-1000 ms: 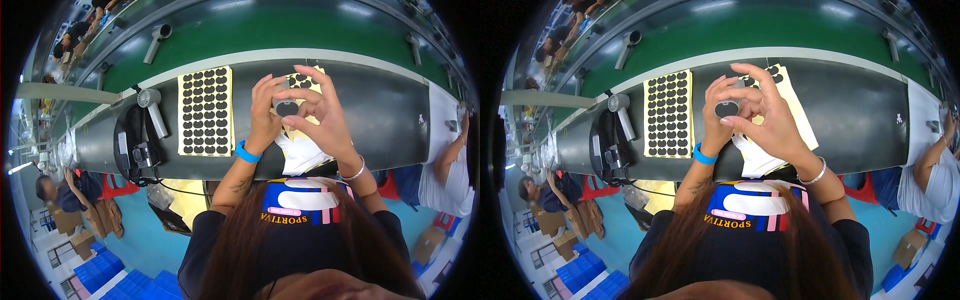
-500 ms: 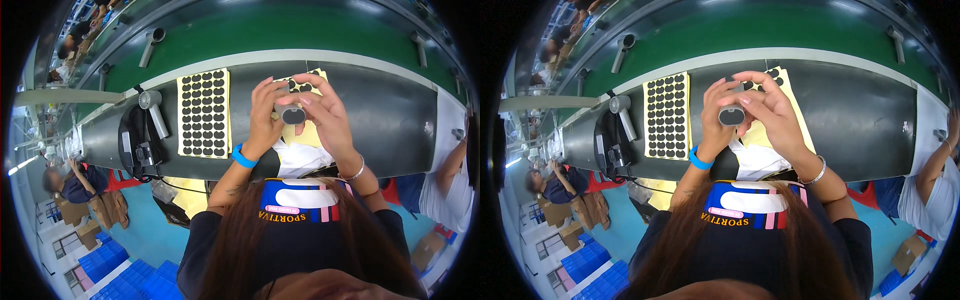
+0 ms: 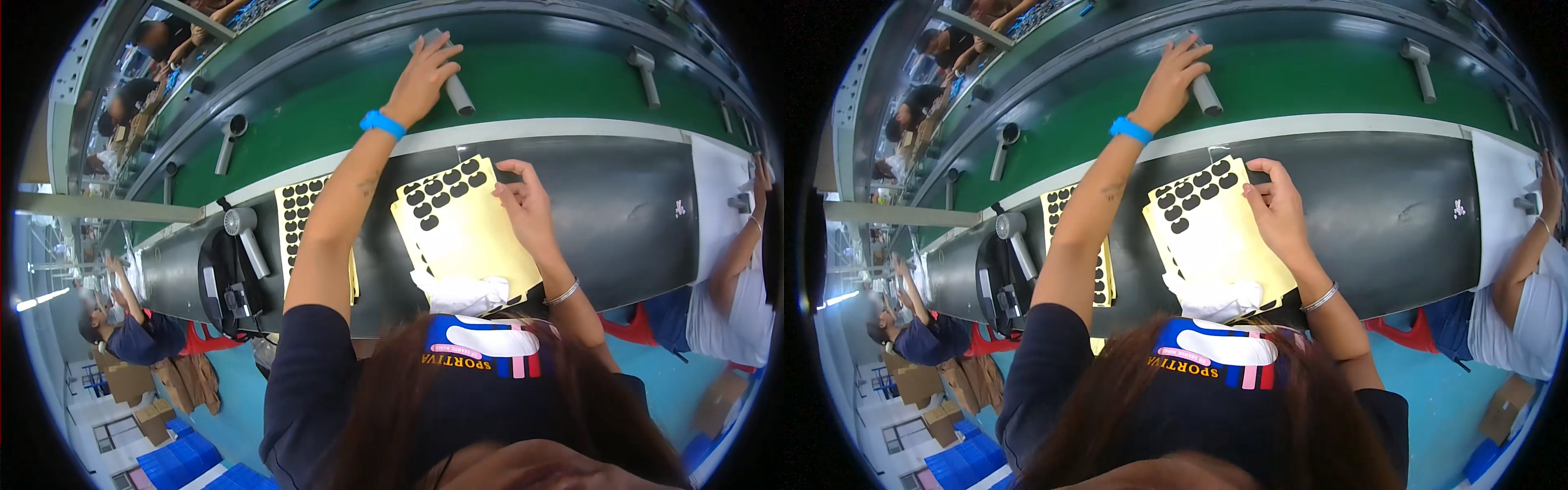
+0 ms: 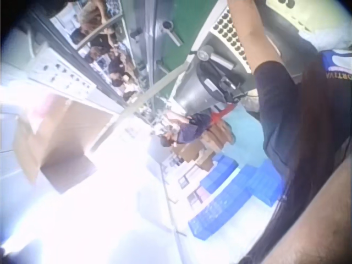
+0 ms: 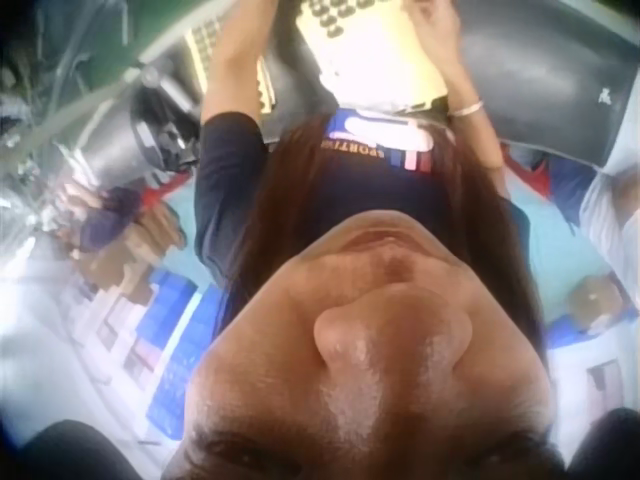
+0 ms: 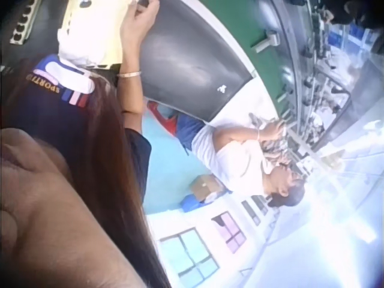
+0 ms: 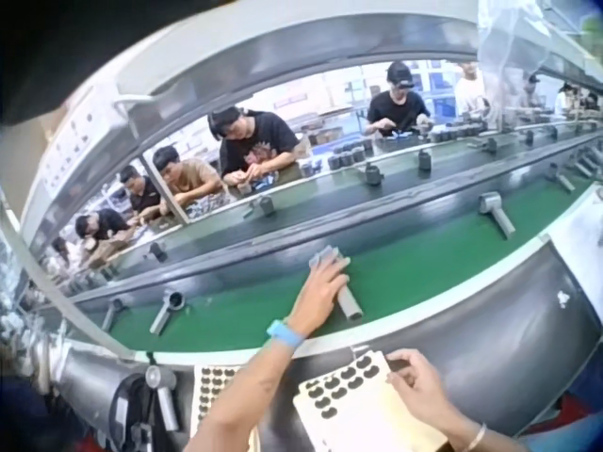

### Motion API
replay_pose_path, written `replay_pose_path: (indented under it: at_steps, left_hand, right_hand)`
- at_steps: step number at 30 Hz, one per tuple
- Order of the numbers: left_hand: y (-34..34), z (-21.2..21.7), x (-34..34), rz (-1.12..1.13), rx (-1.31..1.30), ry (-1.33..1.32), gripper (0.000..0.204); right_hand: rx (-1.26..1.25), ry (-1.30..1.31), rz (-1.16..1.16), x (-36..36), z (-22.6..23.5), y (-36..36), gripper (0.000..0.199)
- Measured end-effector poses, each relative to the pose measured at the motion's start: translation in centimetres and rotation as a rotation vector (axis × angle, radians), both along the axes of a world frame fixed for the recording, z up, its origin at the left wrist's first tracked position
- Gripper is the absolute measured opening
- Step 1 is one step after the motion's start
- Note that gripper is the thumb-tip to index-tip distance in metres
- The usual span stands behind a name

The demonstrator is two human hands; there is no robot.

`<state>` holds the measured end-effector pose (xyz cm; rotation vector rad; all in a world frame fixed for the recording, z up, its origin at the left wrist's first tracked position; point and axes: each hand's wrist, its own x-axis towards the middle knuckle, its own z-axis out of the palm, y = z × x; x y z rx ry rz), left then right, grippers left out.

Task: Applying small circular labels from a sheet onto cylindrical electronic components at an assembly line.

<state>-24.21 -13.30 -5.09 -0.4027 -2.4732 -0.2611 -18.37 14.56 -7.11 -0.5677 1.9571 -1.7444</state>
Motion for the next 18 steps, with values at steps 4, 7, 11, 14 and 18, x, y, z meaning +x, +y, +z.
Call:
replay_pose_path:
  at_steps: [4, 7, 11, 14, 18]
  left_hand:
    - [-2.3, -1.8, -2.6, 0.014, -0.107, 0.012, 0.062]
    - [-2.7, -2.6, -1.9, 0.064, -0.061, -0.137, 0.076]
    - [-0.6, -1.3, 0.6, 0.1, 0.05, -0.044, 0.058]
    - [2.9, 0.3, 4.7, -0.053, 0.259, -0.245, 0.037]
    - [7.0, -0.1, 9.8, -0.169, 0.262, -0.323, 0.025]
  right_hand:
    - [0.018, 0.065, 0.006, 0.0, -0.4, -0.3, 0.027]
    - [0.008, 0.243, 0.009, 0.0, -0.4, -0.4, 0.023]
    - [0.07, 0.279, 0.046, 0.3, 0.6, -0.2, 0.021]
    - [0.089, 0.334, 0.043, 0.2, 0.6, -0.1, 0.023]
    - [0.1, 0.37, 0.053, 0.4, 0.4, 0.0, 0.023]
